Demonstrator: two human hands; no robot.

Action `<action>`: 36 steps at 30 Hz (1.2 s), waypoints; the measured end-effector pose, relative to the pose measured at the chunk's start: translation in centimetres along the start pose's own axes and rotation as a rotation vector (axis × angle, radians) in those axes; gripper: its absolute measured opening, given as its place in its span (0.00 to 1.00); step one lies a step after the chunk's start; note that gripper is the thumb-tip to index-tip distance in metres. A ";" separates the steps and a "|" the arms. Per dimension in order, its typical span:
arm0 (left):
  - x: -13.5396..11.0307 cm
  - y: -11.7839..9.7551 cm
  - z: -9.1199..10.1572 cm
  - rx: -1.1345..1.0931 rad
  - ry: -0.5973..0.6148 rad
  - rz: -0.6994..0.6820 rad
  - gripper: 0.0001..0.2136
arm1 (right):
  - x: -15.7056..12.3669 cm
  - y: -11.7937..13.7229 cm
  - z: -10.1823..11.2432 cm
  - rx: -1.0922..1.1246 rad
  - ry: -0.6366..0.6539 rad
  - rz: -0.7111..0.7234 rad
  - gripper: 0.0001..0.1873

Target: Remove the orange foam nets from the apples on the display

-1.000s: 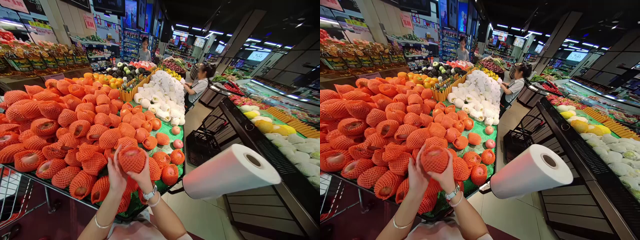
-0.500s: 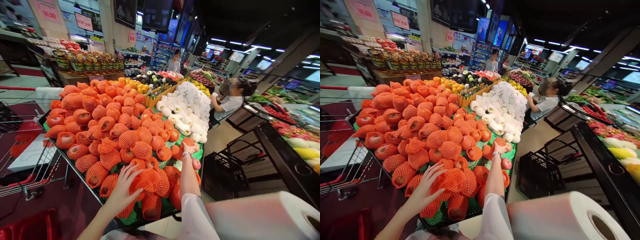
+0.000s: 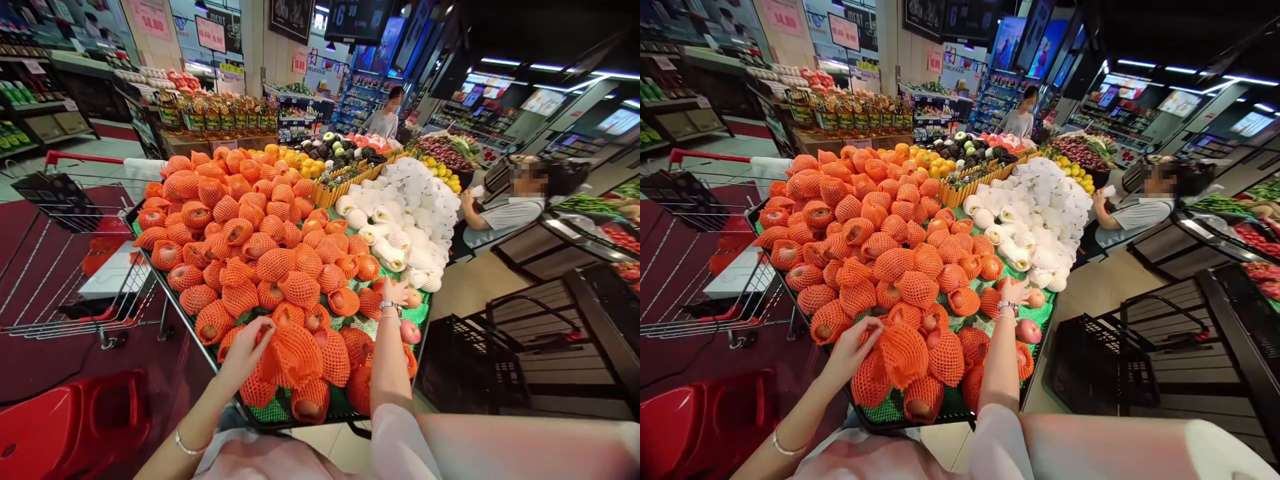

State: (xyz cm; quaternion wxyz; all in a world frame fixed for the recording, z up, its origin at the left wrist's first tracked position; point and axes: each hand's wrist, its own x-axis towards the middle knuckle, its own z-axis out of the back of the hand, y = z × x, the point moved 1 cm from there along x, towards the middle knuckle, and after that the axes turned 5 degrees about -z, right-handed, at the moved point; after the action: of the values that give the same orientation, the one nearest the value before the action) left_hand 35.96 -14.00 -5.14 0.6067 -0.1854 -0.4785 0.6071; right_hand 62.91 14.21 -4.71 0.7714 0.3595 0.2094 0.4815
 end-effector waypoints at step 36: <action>0.4 0.9 -3.8 -0.303 0.383 -0.004 0.11 | -28.0 -8.3 0.2 0.667 0.058 0.216 0.08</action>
State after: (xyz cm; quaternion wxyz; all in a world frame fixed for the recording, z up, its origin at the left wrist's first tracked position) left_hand 38.49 -12.09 -7.52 0.6529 -0.3851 -0.4408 0.4807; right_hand 55.46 -13.19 -11.51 0.5501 0.5979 0.3376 0.4754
